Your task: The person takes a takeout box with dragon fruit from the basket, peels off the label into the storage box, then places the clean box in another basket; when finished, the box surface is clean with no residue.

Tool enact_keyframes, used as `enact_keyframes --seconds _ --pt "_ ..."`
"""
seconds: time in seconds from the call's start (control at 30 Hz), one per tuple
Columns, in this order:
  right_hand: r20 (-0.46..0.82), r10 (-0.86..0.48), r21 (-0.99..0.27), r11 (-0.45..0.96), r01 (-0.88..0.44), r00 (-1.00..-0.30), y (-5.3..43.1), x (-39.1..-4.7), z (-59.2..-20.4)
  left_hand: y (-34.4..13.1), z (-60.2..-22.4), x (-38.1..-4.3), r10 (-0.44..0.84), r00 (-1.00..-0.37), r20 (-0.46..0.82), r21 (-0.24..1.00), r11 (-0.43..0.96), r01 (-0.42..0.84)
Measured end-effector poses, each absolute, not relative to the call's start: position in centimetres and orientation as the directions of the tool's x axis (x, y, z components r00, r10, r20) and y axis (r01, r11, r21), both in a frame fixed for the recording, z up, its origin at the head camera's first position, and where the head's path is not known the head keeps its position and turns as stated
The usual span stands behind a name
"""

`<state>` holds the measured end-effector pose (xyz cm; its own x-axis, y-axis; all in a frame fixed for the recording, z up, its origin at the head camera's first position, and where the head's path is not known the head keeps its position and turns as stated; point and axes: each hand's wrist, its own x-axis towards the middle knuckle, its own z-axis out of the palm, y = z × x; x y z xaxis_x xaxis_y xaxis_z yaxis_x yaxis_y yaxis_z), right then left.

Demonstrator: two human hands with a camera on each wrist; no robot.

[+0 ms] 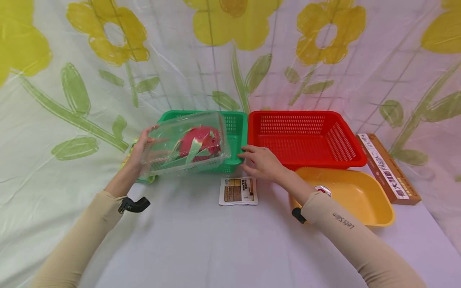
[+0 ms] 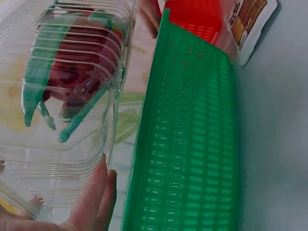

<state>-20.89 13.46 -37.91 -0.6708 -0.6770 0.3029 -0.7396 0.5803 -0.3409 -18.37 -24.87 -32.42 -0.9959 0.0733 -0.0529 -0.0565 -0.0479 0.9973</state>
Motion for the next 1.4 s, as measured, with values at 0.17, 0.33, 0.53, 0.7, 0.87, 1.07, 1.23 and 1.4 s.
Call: enact_keyframes --seconds 0.17,0.33,0.53,0.7,0.87,1.07,1.23,1.4 --pt "0.304 -0.660 -0.345 0.596 -0.725 -0.687 13.3 -20.7 -38.0 -24.5 -32.5 -20.5 0.039 -0.996 -0.078 0.995 -0.067 -0.080" --pt "0.296 -0.648 -0.340 0.615 -0.711 -0.702 13.2 -20.6 -37.9 -24.0 -32.7 -22.4 0.004 -0.995 -0.104 0.992 -0.076 -0.104" --pt "0.294 -0.648 -0.349 0.612 -0.710 -0.703 13.1 -20.7 -37.8 -24.1 -32.2 -24.8 -0.009 -0.994 -0.109 0.992 -0.062 -0.108" --pt "0.301 -0.647 -0.353 0.607 -0.712 -0.701 13.0 -20.7 -37.6 -24.7 -31.9 -26.9 0.008 -0.992 -0.126 0.992 -0.017 -0.126" --pt "0.295 -0.645 -0.356 0.610 -0.708 -0.705 13.0 -20.6 -37.6 -25.5 -32.3 -28.8 0.038 -0.990 -0.139 0.989 0.060 -0.136" --pt "0.295 -0.648 -0.350 0.611 -0.710 -0.703 12.9 -20.7 -37.7 -26.2 -32.7 -30.1 0.070 -0.980 -0.186 0.976 0.124 -0.177" --pt "0.300 -0.645 -0.346 0.613 -0.710 -0.703 12.9 -20.7 -37.8 -26.5 -32.5 -31.1 0.109 -0.968 -0.225 0.959 0.202 -0.200" --pt "0.291 -0.643 -0.355 0.615 -0.704 -0.708 12.8 -20.8 -38.0 -26.8 -32.6 -31.9 0.134 -0.951 -0.277 0.947 0.205 -0.247"
